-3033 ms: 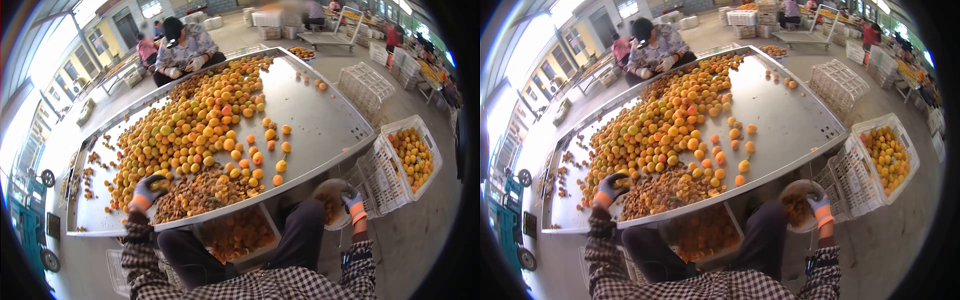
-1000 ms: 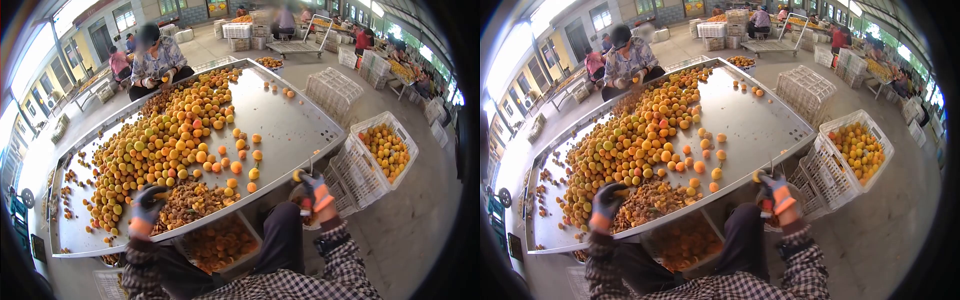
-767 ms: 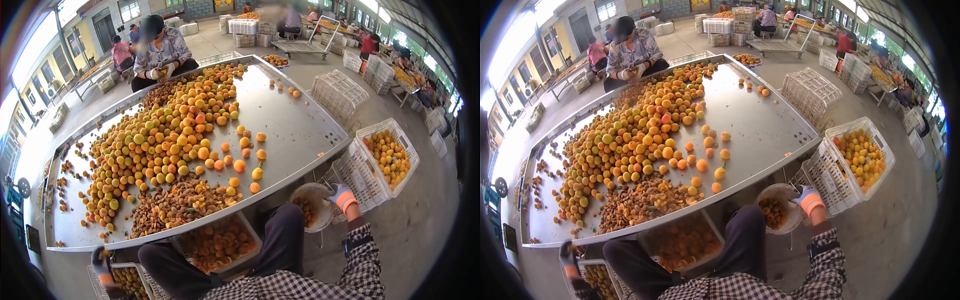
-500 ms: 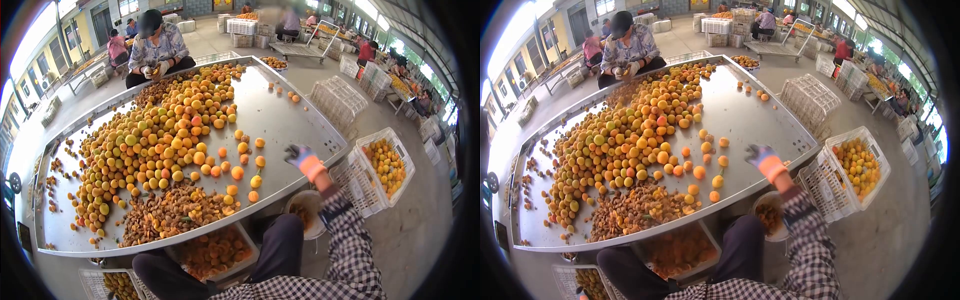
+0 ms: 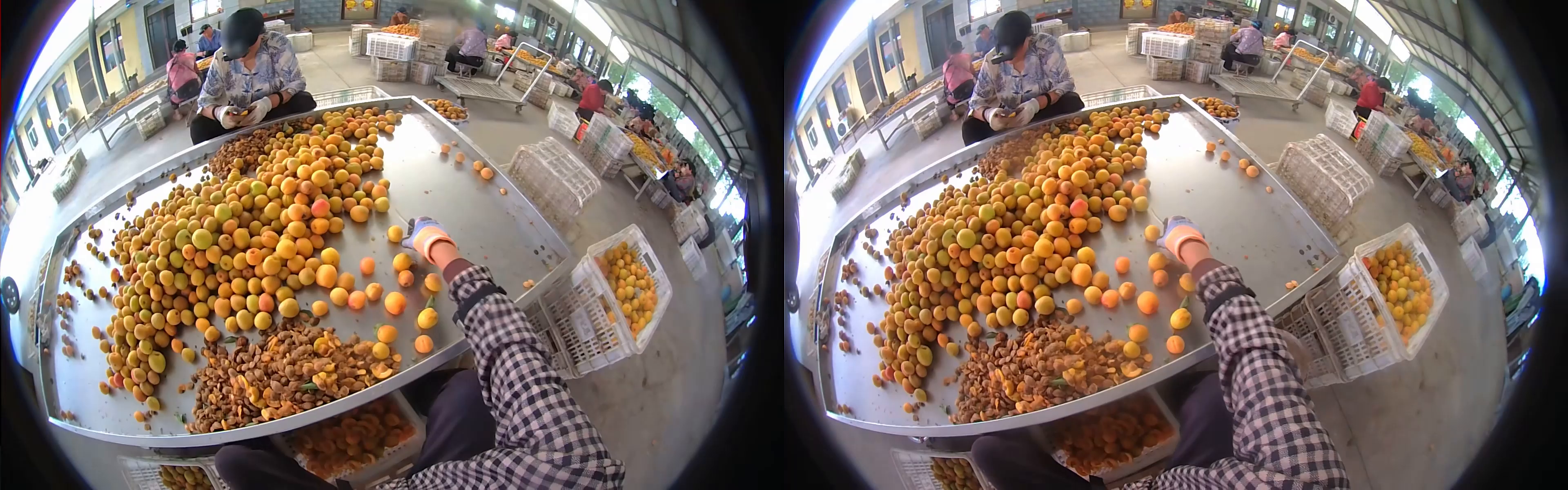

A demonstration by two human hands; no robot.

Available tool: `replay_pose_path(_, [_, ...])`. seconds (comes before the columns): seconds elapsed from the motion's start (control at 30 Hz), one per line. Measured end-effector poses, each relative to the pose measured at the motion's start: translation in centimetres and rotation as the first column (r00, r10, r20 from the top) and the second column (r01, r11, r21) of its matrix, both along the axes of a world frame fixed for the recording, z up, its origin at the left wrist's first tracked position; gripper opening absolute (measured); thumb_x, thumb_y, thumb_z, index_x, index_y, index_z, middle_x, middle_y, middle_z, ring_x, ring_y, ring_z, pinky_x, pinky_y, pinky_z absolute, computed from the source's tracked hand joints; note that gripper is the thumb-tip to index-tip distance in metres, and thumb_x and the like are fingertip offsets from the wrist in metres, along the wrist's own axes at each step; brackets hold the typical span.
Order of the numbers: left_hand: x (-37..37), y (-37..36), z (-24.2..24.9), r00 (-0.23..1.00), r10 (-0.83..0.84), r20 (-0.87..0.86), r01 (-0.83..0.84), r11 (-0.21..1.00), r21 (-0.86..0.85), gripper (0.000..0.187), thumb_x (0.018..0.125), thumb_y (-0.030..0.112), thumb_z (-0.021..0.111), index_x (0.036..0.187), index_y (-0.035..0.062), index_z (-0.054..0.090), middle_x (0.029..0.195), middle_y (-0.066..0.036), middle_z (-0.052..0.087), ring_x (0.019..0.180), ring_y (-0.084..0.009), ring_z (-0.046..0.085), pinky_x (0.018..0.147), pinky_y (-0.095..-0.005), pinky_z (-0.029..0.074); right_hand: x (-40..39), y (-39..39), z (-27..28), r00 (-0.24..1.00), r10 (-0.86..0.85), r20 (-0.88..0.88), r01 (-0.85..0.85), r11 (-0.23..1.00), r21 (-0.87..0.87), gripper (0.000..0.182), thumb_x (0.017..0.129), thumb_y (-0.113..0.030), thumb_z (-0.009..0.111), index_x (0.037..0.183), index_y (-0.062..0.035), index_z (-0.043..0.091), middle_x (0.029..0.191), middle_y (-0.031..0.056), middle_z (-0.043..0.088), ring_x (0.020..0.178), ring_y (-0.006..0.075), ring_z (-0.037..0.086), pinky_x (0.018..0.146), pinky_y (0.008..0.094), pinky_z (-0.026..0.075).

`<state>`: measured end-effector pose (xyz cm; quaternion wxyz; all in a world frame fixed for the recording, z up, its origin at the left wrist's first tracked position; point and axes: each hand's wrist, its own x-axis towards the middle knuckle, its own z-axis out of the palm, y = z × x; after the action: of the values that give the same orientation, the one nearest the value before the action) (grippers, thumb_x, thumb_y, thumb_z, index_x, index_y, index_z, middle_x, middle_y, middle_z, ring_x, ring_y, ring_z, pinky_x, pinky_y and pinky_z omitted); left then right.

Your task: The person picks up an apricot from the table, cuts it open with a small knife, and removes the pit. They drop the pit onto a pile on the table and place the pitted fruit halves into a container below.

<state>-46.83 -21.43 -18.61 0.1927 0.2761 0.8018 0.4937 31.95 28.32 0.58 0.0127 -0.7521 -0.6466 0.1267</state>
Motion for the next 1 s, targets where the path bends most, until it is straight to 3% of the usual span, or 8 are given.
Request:
replay_pose_path(0.2, [0.8,-2.7,-0.6,0.995,0.038,0.092,-0.036,0.999,-0.022,0.037,0.079,-0.004,0.056,0.113,0.0111,0.060,0.094,-0.003,0.064,0.075,-0.0154,0.060,0.055,-0.0298,0.049,8.5,-13.1,4.3,0.992,0.080,-0.097,-0.045,0.947,0.319,0.035,0.069,-0.036,0.073,0.086,-0.0068,0.064,0.084,0.0114,0.068,0.080,0.0305,0.064,0.074,0.0378,0.050])
replay_pose_path(0.5, [0.6,-10.1,-0.1,0.975,0.140,0.175,-0.133,0.990,-0.050,0.037,0.080,-0.002,0.056,0.114,0.0129,0.060,0.093,-0.003,0.064,0.073,-0.0157,0.060,0.052,-0.0305,0.048,21.4,-31.6,1.2,0.980,-0.172,-0.101,0.180,0.981,0.073,0.040,0.070,-0.023,0.076,0.103,-0.0028,0.065,0.093,0.0147,0.069,0.085,0.0271,0.066,0.077,0.0357,0.050])
replay_pose_path(0.6, [0.7,-10.3,1.0,0.969,0.162,0.188,-0.158,0.987,-0.035,0.037,0.081,-0.001,0.056,0.115,0.0135,0.060,0.093,-0.003,0.064,0.072,-0.0158,0.060,0.051,-0.0307,0.048,19.9,-29.6,1.3,0.967,-0.042,-0.253,0.103,0.967,0.233,0.035,0.072,-0.023,0.075,0.100,-0.0029,0.067,0.091,0.0151,0.069,0.084,0.0276,0.065,0.076,0.0357,0.050])
replay_pose_path(0.67, [0.8,-10.2,1.8,0.965,0.175,0.196,-0.172,0.985,-0.029,0.037,0.081,-0.001,0.056,0.115,0.0139,0.060,0.093,-0.003,0.064,0.071,-0.0158,0.060,0.051,-0.0309,0.047,15.3,-27.3,3.9,0.999,0.005,-0.038,0.005,0.961,0.276,0.027,0.075,-0.022,0.072,0.095,-0.0037,0.068,0.087,0.0151,0.068,0.080,0.0266,0.065,0.074,0.0335,0.050])
replay_pose_path(0.73, [1.3,-10.5,3.0,0.958,0.203,0.202,-0.202,0.979,-0.022,0.037,0.081,-0.001,0.056,0.115,0.0142,0.060,0.093,-0.003,0.064,0.071,-0.0159,0.060,0.050,-0.0310,0.047,15.3,-21.8,-0.2,0.927,0.135,-0.349,-0.023,0.952,0.306,0.031,0.074,-0.027,0.072,0.096,-0.0058,0.067,0.086,0.0136,0.068,0.075,0.0252,0.064,0.073,0.0325,0.050])
replay_pose_path(0.77, [1.3,-10.7,3.3,0.954,0.217,0.206,-0.218,0.976,-0.019,0.037,0.081,0.000,0.056,0.115,0.0144,0.060,0.093,-0.003,0.064,0.071,-0.0159,0.060,0.050,-0.0311,0.047,14.3,-19.0,-0.3,0.964,0.092,-0.250,-0.052,0.986,0.161,0.042,0.076,-0.040,0.066,0.111,-0.0166,0.064,0.106,0.0169,0.064,0.097,0.0347,0.061,0.089,0.0387,0.047])
replay_pose_path(0.8, [1.1,-10.8,3.5,0.950,0.230,0.209,-0.232,0.973,-0.016,0.037,0.082,0.000,0.056,0.116,0.0146,0.059,0.093,-0.003,0.064,0.071,-0.0159,0.060,0.049,-0.0312,0.047,12.1,-17.0,0.1,0.985,0.146,-0.096,-0.109,0.943,0.314,0.030,0.077,-0.026,0.067,0.103,-0.0125,0.065,0.090,0.0117,0.068,0.080,0.0279,0.065,0.074,0.0356,0.051])
replay_pose_path(1.0, [-0.9,-11.7,3.9,0.924,0.309,0.224,-0.313,0.950,-0.016,0.037,0.082,0.001,0.056,0.116,0.0158,0.059,0.092,-0.003,0.064,0.069,-0.0161,0.059,0.047,-0.0316,0.047,6.1,-4.9,-2.7,0.975,0.219,-0.034,-0.189,0.903,0.387,0.040,0.082,-0.028,0.060,0.122,-0.0205,0.055,0.111,0.0150,0.062,0.100,0.0320,0.060,0.086,0.0411,0.049])
